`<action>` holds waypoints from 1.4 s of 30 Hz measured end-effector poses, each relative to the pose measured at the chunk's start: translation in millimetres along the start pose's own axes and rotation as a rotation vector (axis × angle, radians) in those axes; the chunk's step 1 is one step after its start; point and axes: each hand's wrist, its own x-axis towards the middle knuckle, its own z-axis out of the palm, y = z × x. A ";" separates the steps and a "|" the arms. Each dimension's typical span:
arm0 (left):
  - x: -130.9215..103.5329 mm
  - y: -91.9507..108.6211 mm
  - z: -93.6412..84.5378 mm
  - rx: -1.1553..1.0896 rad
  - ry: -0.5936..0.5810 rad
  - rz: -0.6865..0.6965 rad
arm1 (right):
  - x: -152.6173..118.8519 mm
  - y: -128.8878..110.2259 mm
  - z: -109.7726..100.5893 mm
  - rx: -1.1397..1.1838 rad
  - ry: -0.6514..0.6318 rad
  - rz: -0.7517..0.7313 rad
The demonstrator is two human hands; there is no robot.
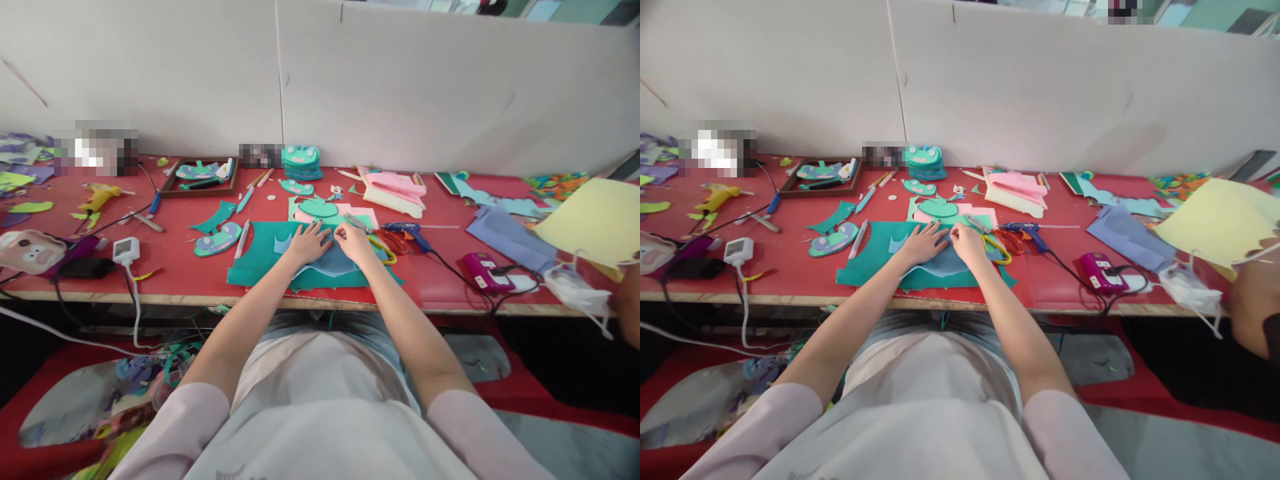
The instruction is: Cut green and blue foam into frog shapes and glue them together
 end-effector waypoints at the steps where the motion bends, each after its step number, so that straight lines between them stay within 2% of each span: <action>1: -0.1 0.0 -0.1 -0.001 0.001 -0.001 | -1.6 4.5 -4.4 0.049 0.008 -0.008; 3: -0.3 0.0 -0.3 -0.001 -0.005 -0.004 | -5.1 17.8 -17.0 0.105 0.046 -0.006; 6: -0.7 0.1 -0.6 -0.002 -0.016 -0.005 | -11.6 47.8 -44.0 0.068 0.136 0.063; 12: -0.6 -0.1 -0.4 -0.006 -0.007 0.004 | -32.0 128.7 -105.4 -0.081 0.235 0.293; 14: -0.1 -0.3 0.0 -0.005 -0.011 0.002 | -38.2 151.2 -116.9 -0.160 0.281 0.368; 17: 0.6 -0.9 0.9 -0.003 -0.017 0.002 | -42.8 169.6 -117.9 -0.225 0.204 0.513; 20: 0.6 -1.2 1.2 -0.008 -0.020 0.003 | -42.1 172.2 -104.8 -0.306 0.090 0.568; 24: 0.0 -0.6 0.0 -0.007 -0.031 -0.005 | -38.5 171.1 -88.6 -0.432 0.191 0.558; 28: -0.3 -0.5 -1.1 -0.011 -0.035 -0.006 | -34.3 175.8 -86.8 -0.429 0.264 0.559; 35: -1.1 0.2 -1.5 -0.021 -0.025 -0.010 | -27.3 180.0 -91.7 -0.395 0.242 0.680; 38: -1.3 0.4 -1.0 -0.025 -0.022 -0.017 | -27.3 165.3 -96.7 -0.430 0.300 0.695; 40: -1.4 0.4 -0.5 -0.028 -0.020 -0.023 | -27.3 143.7 -99.3 -0.437 0.361 0.605; 42: -1.8 0.4 0.0 -0.032 -0.014 -0.021 | -25.2 112.6 -97.4 -0.368 0.360 0.451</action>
